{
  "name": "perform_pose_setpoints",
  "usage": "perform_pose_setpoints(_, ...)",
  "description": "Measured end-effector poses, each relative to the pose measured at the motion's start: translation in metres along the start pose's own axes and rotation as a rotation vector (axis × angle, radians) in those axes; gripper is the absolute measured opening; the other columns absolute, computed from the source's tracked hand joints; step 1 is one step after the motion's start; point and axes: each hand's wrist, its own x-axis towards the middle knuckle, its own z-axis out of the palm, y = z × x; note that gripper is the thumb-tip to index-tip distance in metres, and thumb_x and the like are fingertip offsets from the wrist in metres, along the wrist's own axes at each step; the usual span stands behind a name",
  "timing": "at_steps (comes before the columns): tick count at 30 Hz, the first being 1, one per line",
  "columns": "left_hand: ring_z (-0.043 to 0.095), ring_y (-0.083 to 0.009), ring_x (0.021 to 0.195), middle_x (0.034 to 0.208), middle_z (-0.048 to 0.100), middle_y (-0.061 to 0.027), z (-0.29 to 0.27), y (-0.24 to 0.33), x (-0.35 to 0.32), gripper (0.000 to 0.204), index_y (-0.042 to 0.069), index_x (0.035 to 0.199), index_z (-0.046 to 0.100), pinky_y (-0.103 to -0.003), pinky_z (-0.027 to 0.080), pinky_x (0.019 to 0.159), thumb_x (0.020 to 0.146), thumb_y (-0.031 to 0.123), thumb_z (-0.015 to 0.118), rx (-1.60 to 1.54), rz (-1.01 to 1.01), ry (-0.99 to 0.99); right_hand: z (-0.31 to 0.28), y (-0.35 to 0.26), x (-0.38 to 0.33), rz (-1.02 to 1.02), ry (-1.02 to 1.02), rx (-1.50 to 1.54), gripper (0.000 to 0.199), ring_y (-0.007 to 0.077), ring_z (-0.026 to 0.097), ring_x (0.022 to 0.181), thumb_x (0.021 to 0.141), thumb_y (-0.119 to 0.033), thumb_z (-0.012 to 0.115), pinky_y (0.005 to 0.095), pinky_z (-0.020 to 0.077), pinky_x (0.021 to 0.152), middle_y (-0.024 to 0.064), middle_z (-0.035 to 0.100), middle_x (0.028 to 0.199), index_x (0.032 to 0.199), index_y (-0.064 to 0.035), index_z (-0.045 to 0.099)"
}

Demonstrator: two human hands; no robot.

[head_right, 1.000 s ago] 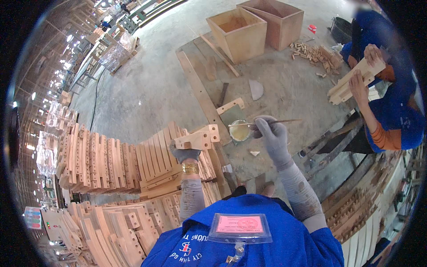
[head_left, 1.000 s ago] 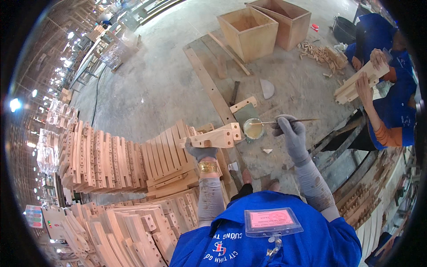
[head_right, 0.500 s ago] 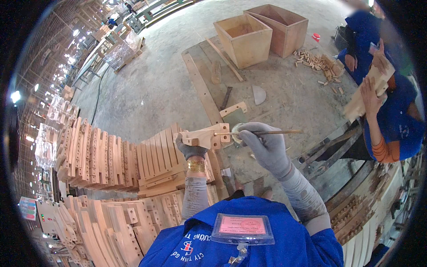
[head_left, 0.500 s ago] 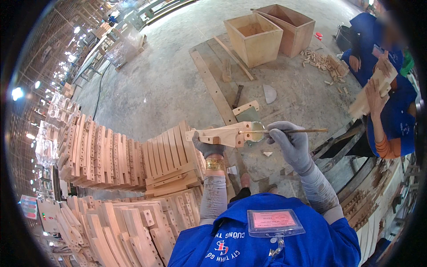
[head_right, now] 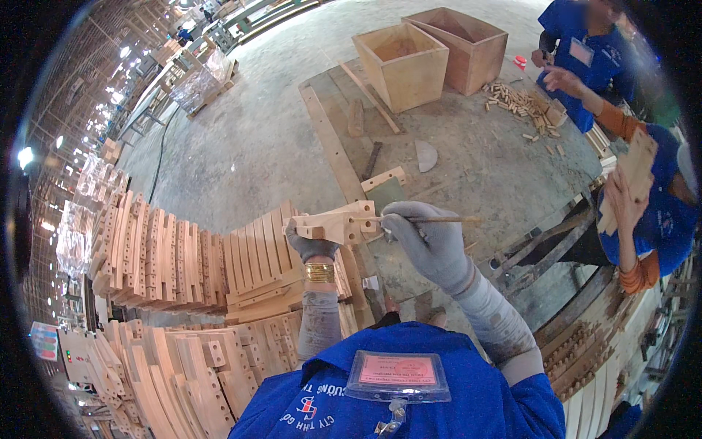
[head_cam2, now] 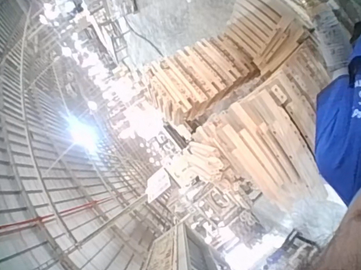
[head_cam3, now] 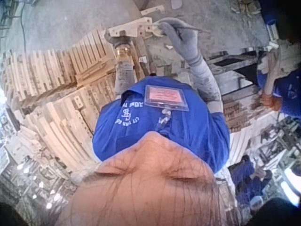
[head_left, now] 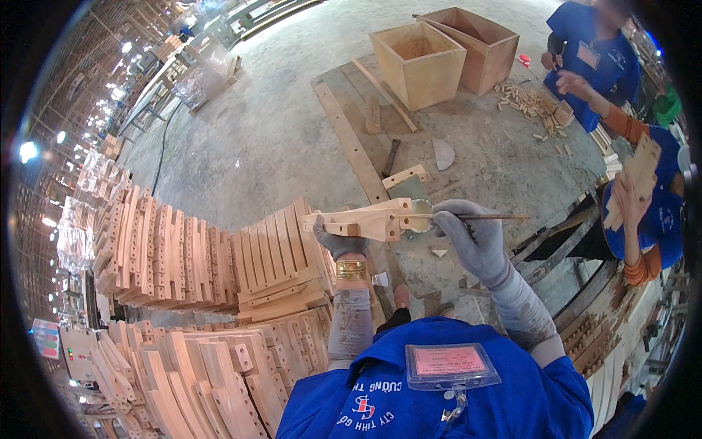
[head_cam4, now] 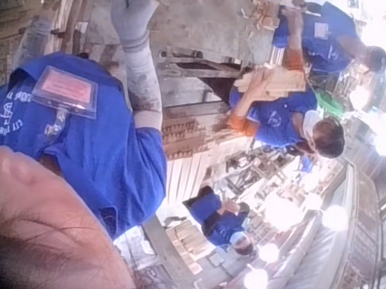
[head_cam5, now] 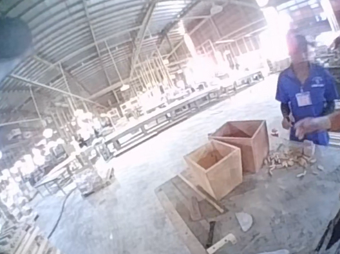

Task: The person applies a yellowish liquid to the pre-drilled holes of small wooden blocks using a thin stick. They pick up blocks from a stack, dip the stick into a container, and carefully fill the holes before placing the blocks onto a workbench. Other workers are visible in the background handling similar wooden pieces.

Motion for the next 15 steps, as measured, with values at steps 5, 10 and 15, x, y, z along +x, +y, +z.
perform_pose_setpoints(5, 0.057, -0.0329, 0.084, 0.09, 0.058, -0.0143, -0.003, 0.006, 0.002, 0.049, 0.01, 0.105, 0.052, -0.05, 0.046, 0.076, 0.077, 0.05, 0.047, -0.023, -0.034, -0.044, -0.005, -0.01, -0.005, 0.146, 0.071, 0.113, 0.013, 0.0075, 0.06, 0.071, 0.089, -0.005, 0.056, 0.0204, 0.0497, 0.062, 0.0064, 0.064, 0.082, 0.098, 0.0039, 0.06)
perform_pose_setpoints(10, 0.056, -0.0273, 0.087, 0.09, 0.055, -0.0065, 0.006, 0.007, -0.006, 0.037, 0.012, 0.094, 0.051, -0.046, 0.047, 0.077, 0.077, 0.045, 0.051, -0.023, -0.057, -0.062, -0.007, -0.011, -0.012, 0.174, 0.03, 0.118, 0.013, 0.0081, 0.06, 0.071, 0.089, -0.005, 0.056, 0.0208, 0.0504, 0.062, 0.0065, 0.065, 0.082, 0.098, 0.0036, 0.06)
perform_pose_setpoints(15, 0.055, -0.0279, 0.087, 0.091, 0.056, -0.0058, 0.007, 0.009, -0.007, 0.033, 0.014, 0.09, 0.051, -0.045, 0.047, 0.077, 0.079, 0.044, 0.05, -0.05, -0.103, -0.123, 0.0, -0.005, -0.015, 0.106, -0.006, 0.092, 0.013, 0.0085, 0.06, 0.07, 0.088, -0.005, 0.059, 0.0216, 0.0503, 0.061, 0.0066, 0.065, 0.08, 0.097, 0.0036, 0.06)
